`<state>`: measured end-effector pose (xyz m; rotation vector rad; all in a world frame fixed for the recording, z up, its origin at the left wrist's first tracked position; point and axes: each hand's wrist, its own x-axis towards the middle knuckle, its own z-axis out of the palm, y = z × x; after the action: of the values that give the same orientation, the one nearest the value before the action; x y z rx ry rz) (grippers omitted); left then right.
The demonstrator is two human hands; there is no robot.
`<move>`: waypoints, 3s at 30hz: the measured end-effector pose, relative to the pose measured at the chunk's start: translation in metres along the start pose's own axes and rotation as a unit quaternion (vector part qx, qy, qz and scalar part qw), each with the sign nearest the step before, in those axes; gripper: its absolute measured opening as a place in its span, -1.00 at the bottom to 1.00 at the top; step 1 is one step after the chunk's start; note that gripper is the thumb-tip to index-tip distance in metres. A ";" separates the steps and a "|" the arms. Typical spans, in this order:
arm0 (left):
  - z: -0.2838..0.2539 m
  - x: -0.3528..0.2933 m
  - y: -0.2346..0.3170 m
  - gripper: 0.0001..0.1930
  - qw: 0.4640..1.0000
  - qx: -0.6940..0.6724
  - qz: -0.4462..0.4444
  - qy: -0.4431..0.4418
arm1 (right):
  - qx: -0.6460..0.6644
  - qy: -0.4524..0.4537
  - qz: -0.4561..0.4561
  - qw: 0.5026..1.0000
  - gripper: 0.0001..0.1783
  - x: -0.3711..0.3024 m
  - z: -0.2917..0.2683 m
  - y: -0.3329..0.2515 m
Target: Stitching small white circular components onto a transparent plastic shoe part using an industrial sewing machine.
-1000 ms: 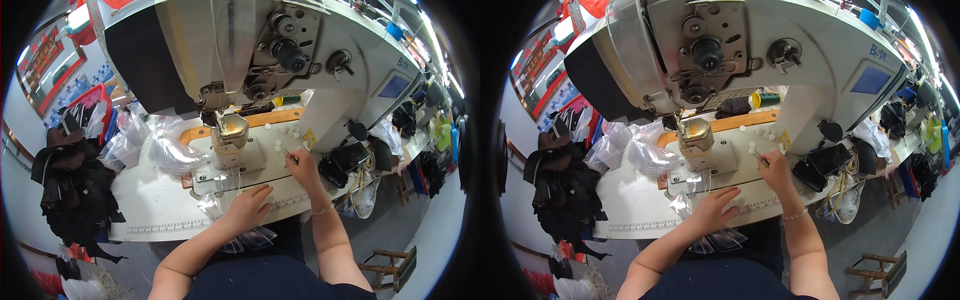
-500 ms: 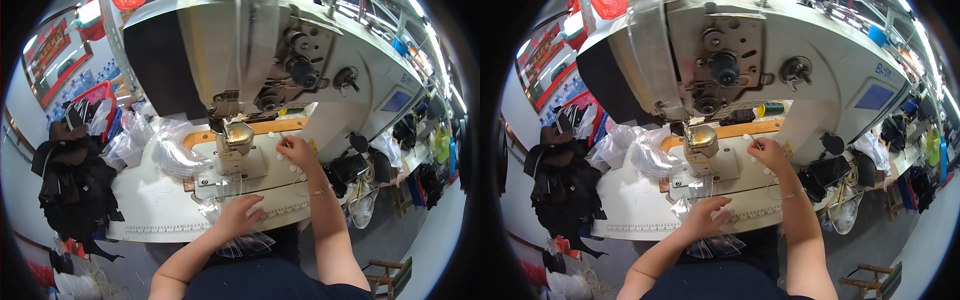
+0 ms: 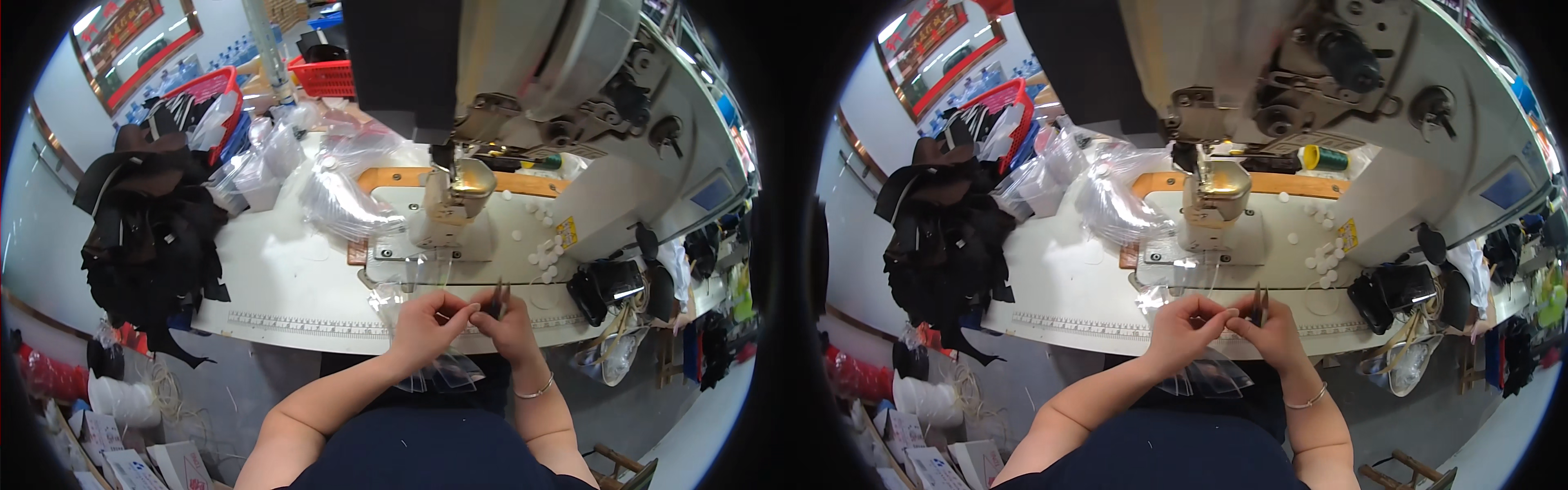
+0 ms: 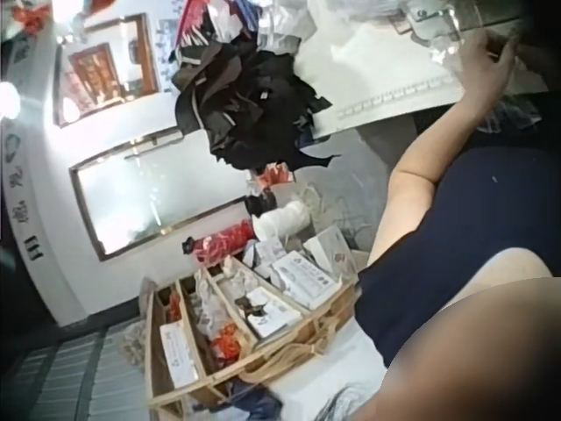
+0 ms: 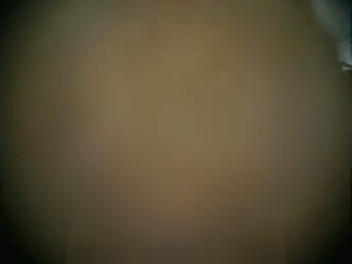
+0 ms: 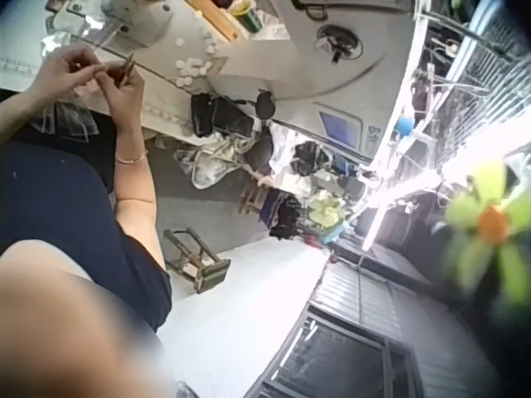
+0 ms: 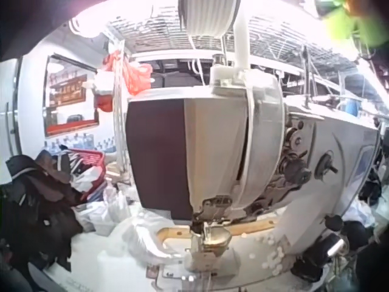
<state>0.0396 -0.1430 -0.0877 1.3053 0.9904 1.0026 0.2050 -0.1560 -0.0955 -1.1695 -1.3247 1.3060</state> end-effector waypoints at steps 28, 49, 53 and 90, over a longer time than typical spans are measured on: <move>-0.071 0.024 -0.019 -0.67 0.847 0.404 0.322 0.120 | -0.241 0.149 -0.220 0.933 -0.88 0.048 0.046 0.022; -0.067 0.047 -0.014 -0.74 0.998 -0.012 -0.033 -0.058 | 0.394 -0.015 0.104 0.913 -0.89 0.041 0.031 0.006; -0.064 0.045 -0.003 -0.62 0.998 -0.061 0.033 -0.002 | 0.321 0.005 0.068 0.944 -0.89 0.037 0.039 -0.002; -0.089 -0.012 0.130 -0.75 0.894 0.198 0.402 0.001 | 0.043 -0.176 -0.212 0.960 -0.90 0.014 0.017 -0.064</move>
<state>-0.0520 -0.1275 0.0402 2.1478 0.6572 1.4567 0.1842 -0.1435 -0.0327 -0.5590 -1.6470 1.2690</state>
